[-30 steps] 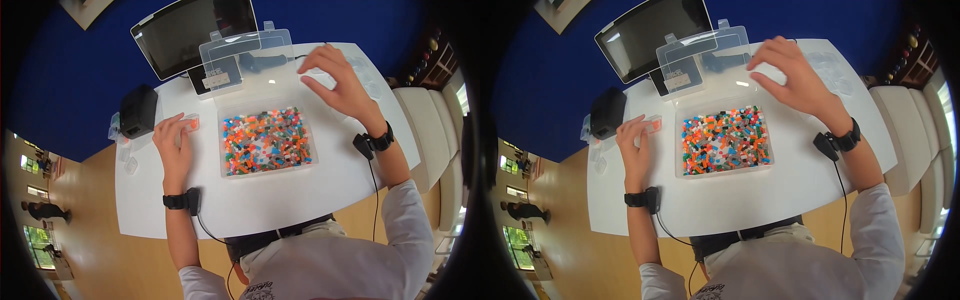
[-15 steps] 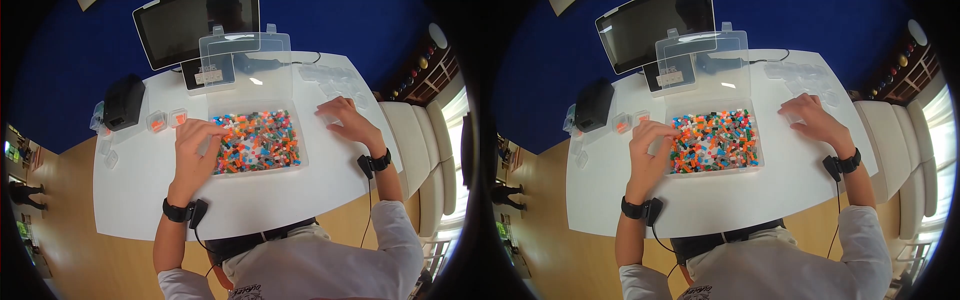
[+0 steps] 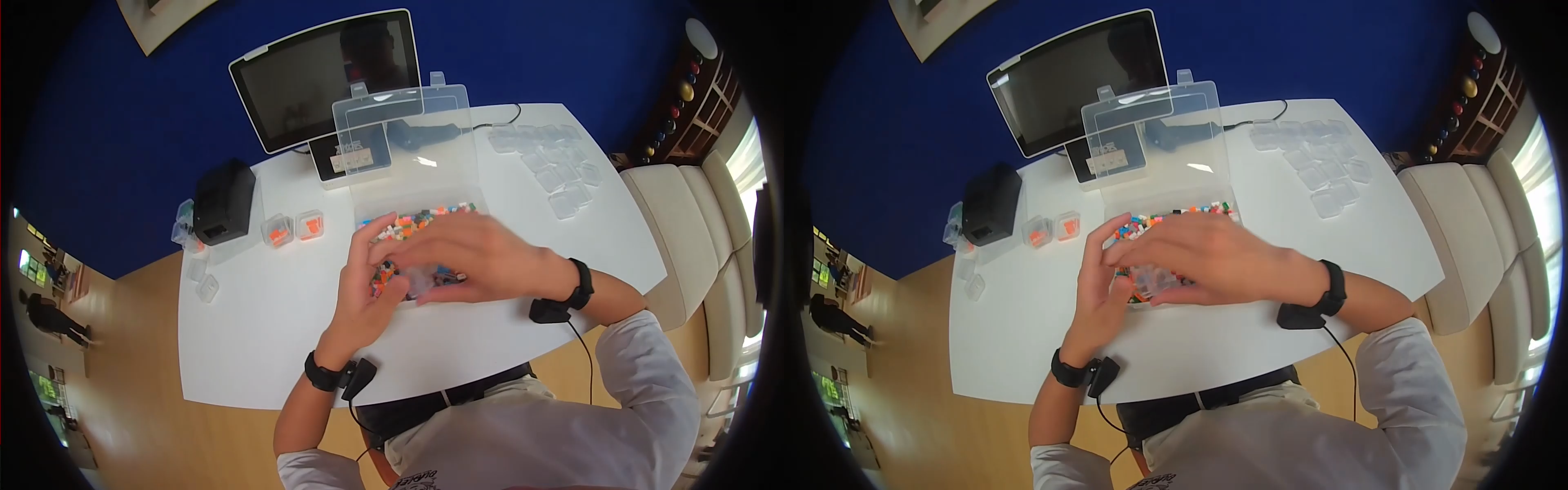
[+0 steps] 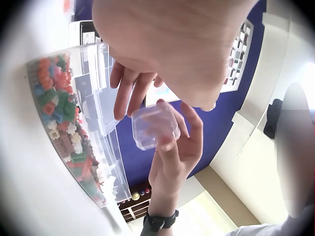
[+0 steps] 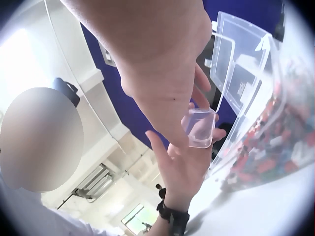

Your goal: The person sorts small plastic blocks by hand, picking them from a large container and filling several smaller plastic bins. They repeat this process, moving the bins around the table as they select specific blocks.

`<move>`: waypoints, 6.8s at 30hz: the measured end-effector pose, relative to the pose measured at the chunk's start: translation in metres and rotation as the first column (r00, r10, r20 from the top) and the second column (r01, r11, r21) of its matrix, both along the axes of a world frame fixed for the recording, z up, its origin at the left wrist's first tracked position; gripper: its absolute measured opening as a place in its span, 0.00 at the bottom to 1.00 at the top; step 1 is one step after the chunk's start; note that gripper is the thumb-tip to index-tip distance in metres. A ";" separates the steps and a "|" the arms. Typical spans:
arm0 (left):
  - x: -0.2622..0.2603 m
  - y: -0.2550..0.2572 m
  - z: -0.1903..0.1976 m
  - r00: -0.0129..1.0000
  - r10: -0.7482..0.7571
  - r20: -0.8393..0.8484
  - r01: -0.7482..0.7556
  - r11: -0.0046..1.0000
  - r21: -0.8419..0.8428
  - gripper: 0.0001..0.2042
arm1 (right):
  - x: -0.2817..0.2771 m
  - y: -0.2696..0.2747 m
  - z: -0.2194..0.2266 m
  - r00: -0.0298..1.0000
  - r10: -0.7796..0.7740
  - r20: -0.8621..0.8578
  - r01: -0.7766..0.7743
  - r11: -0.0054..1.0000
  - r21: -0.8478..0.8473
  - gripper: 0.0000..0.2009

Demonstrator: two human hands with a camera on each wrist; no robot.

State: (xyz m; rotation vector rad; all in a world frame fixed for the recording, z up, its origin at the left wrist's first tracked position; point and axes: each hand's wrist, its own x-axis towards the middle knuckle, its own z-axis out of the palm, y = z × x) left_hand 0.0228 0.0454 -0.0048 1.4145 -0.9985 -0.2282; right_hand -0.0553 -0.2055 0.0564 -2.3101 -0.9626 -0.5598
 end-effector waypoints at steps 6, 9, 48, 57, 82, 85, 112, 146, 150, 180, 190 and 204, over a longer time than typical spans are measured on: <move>0.010 0.008 0.007 0.953 0.139 -0.269 -0.180 0.974 -0.134 0.42 | 0.037 0.045 0.004 0.987 0.115 0.109 -0.119 0.992 0.030 0.26; 0.019 0.007 -0.002 0.905 0.127 -0.407 -0.213 0.962 -0.173 0.44 | 0.045 0.052 0.008 0.999 0.049 -0.001 -0.049 0.999 -0.006 0.26; 0.018 0.008 0.002 0.910 0.200 0.363 -0.299 0.924 0.240 0.13 | 0.084 -0.002 -0.010 0.928 -0.256 -0.269 0.229 0.965 -0.129 0.19; 0.018 0.005 0.003 0.926 0.326 0.190 -0.370 0.883 0.289 0.23 | 0.085 -0.021 -0.039 0.922 -0.160 -0.353 0.015 0.924 -0.382 0.09; 0.022 0.005 -0.002 0.902 0.224 0.369 -0.383 0.810 0.444 0.33 | 0.074 -0.032 -0.010 0.966 -0.164 -0.199 0.105 0.955 -0.277 0.10; 0.022 0.004 0.000 0.899 0.211 0.383 -0.380 0.810 0.446 0.34 | 0.072 -0.039 -0.009 0.920 -0.261 -0.293 0.099 0.877 -0.471 0.11; 0.021 0.004 0.004 0.878 0.203 0.433 -0.407 0.792 0.454 0.33 | 0.073 -0.032 -0.009 0.906 -0.170 -0.388 -0.014 0.903 -0.429 0.03; 0.021 0.005 0.004 0.866 0.158 0.475 -0.396 0.797 0.457 0.33 | 0.088 -0.025 -0.048 0.890 -0.116 -0.441 -0.079 0.913 -0.401 0.01; 0.021 0.004 0.004 0.862 0.150 0.484 -0.390 0.805 0.446 0.32 | 0.086 -0.022 -0.041 0.878 -0.147 -0.455 -0.094 0.880 -0.466 0.02; 0.020 0.004 0.007 0.877 0.127 0.464 -0.377 0.780 0.499 0.29 | 0.079 -0.015 -0.049 0.912 -0.128 -0.389 -0.071 0.886 -0.458 0.04; 0.020 0.005 0.007 0.898 0.113 0.426 -0.341 0.790 0.510 0.30 | 0.078 -0.013 -0.053 0.916 -0.118 -0.382 -0.075 0.888 -0.454 0.06; 0.018 0.004 0.011 0.903 0.115 0.414 -0.338 0.783 0.522 0.28 | 0.076 -0.012 -0.044 0.885 -0.137 -0.444 -0.116 0.859 -0.498 0.08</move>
